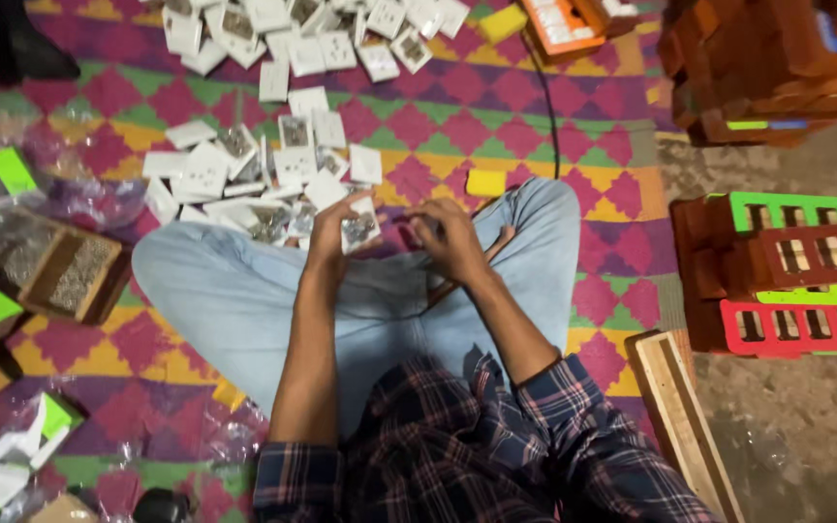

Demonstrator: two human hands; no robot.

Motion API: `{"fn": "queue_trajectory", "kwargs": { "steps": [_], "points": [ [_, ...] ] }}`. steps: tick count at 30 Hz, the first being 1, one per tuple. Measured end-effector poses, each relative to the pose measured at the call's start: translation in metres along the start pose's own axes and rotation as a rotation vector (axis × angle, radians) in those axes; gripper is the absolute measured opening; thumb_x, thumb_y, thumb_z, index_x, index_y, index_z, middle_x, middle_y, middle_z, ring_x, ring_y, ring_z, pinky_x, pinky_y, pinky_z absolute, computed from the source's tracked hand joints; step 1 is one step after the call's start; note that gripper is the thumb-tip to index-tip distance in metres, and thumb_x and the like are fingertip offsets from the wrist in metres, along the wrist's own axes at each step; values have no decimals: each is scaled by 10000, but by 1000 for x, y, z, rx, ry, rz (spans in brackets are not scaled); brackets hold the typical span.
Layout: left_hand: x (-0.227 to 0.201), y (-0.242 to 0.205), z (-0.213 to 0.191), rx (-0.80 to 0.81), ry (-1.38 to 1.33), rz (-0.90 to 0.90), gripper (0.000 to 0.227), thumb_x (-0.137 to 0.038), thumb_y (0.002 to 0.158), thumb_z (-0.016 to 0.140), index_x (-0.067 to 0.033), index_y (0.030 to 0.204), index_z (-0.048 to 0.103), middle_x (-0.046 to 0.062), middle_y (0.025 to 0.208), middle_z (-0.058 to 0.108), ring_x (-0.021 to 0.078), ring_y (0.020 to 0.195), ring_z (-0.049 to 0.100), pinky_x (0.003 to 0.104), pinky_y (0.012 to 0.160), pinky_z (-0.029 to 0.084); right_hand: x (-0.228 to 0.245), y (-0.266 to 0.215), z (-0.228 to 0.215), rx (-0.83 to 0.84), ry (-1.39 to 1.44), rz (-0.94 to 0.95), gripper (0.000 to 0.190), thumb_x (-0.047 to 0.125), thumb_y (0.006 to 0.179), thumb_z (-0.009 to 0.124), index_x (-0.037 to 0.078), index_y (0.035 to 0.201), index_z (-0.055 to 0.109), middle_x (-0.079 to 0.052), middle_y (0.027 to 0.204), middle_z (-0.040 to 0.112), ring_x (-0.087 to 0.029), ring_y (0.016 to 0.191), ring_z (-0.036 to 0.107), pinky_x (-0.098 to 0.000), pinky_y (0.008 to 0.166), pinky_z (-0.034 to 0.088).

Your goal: The person sits on the floor and assembles small electrical components by inserting metal pieces into white plastic housings. They use a screwdriver to secure the parts and place the finished units into small plastic bags. The workspace includes piles of components, packaging materials, and stacked boxes.

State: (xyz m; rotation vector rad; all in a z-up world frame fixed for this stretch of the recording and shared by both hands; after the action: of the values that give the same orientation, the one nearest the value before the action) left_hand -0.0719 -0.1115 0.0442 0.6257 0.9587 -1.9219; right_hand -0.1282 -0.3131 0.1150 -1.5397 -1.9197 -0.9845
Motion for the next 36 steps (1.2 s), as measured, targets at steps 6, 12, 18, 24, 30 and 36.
{"fn": "queue_trajectory", "kwargs": {
  "steps": [6,12,18,24,30,36],
  "points": [
    [-10,-28,9,19,211,215,421,-192,921,504,-16,1251,698,94,1088,752,175,941,734,295,692,597,10,-10,6,55,5,-221,225,43,1010,622,105,1219,677,-107,1080,678,-296,1025,658,-377,884,521],
    [-11,-14,22,-114,151,170,382,-259,973,611,4,1225,725,83,993,743,176,877,707,302,680,571,-6,7,10,72,79,-134,304,88,1027,510,33,1324,544,-127,1052,664,-309,978,665,-384,866,534],
    [3,-3,9,-151,168,114,395,-214,943,533,-56,1266,698,72,1117,752,186,922,747,314,623,610,16,-10,-5,88,0,14,240,234,1048,585,60,1212,613,-154,1045,688,-353,993,666,-445,837,517],
    [8,-4,1,-189,274,70,470,-126,859,527,-80,1280,732,77,1119,785,161,800,652,350,628,596,41,-7,-17,87,18,-74,200,190,937,666,74,1089,723,-125,940,715,-312,883,667,-413,793,517],
    [8,-2,5,-210,343,-8,473,-379,957,517,-78,1238,749,52,1063,796,132,799,698,295,582,521,46,-7,-24,50,16,-71,216,118,862,740,73,1073,734,-117,930,715,-307,906,623,-408,822,488],
    [12,4,3,-280,658,62,465,-409,970,517,-92,1134,815,48,911,809,158,668,672,310,503,530,51,-6,-24,62,47,-85,201,142,836,783,81,1026,758,-102,887,711,-289,888,619,-405,809,489]
  ]
}}
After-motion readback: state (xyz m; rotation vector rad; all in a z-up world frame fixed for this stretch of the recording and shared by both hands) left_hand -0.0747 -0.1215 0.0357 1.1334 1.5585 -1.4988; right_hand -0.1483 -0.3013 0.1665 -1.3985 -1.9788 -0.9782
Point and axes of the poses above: each hand's wrist, its own y-axis towards the middle knuckle, its own z-axis out of the palm, x = y × z, the point moved 3 cm from there along y, towards the middle knuckle
